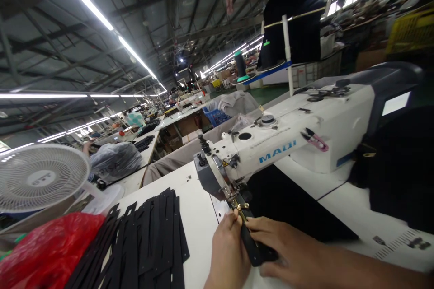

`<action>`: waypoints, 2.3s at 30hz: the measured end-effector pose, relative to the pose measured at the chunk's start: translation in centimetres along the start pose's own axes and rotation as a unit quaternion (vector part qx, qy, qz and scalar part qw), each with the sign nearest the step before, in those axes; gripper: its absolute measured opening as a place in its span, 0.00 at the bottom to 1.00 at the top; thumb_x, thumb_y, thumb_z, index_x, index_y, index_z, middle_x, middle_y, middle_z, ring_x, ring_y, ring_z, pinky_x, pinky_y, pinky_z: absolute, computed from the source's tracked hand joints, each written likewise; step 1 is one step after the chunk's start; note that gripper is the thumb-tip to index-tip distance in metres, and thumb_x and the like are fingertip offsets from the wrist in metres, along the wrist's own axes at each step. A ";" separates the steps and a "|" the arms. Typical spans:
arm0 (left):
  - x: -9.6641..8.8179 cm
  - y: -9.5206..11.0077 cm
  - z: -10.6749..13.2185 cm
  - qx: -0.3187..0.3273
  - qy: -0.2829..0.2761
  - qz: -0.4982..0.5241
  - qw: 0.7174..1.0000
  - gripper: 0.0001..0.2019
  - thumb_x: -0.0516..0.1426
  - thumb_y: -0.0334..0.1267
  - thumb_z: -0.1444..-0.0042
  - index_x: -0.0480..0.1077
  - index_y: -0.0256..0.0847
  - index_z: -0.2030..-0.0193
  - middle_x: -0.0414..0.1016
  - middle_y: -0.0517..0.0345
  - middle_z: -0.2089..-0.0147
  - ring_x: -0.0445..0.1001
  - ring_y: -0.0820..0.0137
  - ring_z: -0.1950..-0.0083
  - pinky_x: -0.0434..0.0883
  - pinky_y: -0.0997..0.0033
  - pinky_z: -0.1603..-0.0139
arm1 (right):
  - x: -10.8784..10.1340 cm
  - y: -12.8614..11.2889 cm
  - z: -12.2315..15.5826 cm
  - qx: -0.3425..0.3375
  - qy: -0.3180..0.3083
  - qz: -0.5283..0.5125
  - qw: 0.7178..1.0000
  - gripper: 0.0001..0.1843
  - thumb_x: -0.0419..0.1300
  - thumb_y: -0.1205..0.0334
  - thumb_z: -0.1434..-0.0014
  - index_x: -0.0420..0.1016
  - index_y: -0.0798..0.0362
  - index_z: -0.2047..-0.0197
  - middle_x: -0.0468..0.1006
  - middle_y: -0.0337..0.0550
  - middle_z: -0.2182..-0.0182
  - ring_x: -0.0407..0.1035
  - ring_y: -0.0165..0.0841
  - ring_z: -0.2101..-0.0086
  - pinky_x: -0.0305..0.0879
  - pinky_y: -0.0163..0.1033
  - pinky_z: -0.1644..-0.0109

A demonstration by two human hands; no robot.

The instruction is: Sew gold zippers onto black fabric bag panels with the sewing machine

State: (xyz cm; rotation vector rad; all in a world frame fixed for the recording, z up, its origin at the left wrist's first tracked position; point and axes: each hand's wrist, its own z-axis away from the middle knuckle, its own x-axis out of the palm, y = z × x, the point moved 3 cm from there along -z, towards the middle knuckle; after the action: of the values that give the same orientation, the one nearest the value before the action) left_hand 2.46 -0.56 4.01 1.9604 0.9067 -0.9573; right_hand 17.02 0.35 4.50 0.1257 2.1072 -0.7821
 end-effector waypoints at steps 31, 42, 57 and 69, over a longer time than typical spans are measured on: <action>0.6 0.9 0.7 -0.013 -0.028 -0.064 0.997 0.22 0.52 0.26 0.58 0.68 0.31 0.52 0.69 0.39 0.51 0.69 0.54 0.50 0.65 0.49 0.43 | 1.8 3.4 -2.0 0.101 0.113 0.160 0.975 0.06 0.54 0.71 0.45 0.67 0.56 0.63 0.68 0.49 0.63 0.60 0.42 0.59 0.58 0.47 0.55; 0.5 -0.2 0.1 -0.062 0.022 0.001 0.998 0.19 0.51 0.20 0.57 0.65 0.37 0.57 0.66 0.48 0.55 0.68 0.62 0.56 0.69 0.62 0.55 | 0.5 5.1 -2.7 0.070 0.133 0.175 0.973 0.13 0.59 0.71 0.49 0.68 0.58 0.58 0.70 0.51 0.58 0.64 0.41 0.55 0.62 0.45 0.51; -0.1 1.7 1.7 0.009 0.026 -0.037 0.999 0.19 0.49 0.21 0.51 0.72 0.44 0.59 0.76 0.57 0.56 0.69 0.61 0.50 0.61 0.48 0.45 | -6.0 7.8 1.3 0.266 0.030 0.397 0.878 0.12 0.48 0.66 0.36 0.73 0.57 0.62 0.77 0.49 0.68 0.72 0.41 0.65 0.59 0.38 0.69; 0.3 0.9 2.7 -0.012 0.128 -0.097 0.987 0.16 0.50 0.25 0.49 0.69 0.39 0.55 0.76 0.50 0.56 0.73 0.58 0.52 0.69 0.44 0.49 | -4.3 8.1 1.3 0.177 0.078 0.397 0.897 0.15 0.49 0.77 0.44 0.72 0.60 0.56 0.77 0.54 0.63 0.72 0.45 0.62 0.66 0.48 0.60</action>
State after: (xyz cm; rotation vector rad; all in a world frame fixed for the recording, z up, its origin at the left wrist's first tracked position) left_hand 2.55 -3.21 2.87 2.0323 1.2677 -0.8085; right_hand 23.48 6.88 3.24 1.1979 1.7804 -0.6370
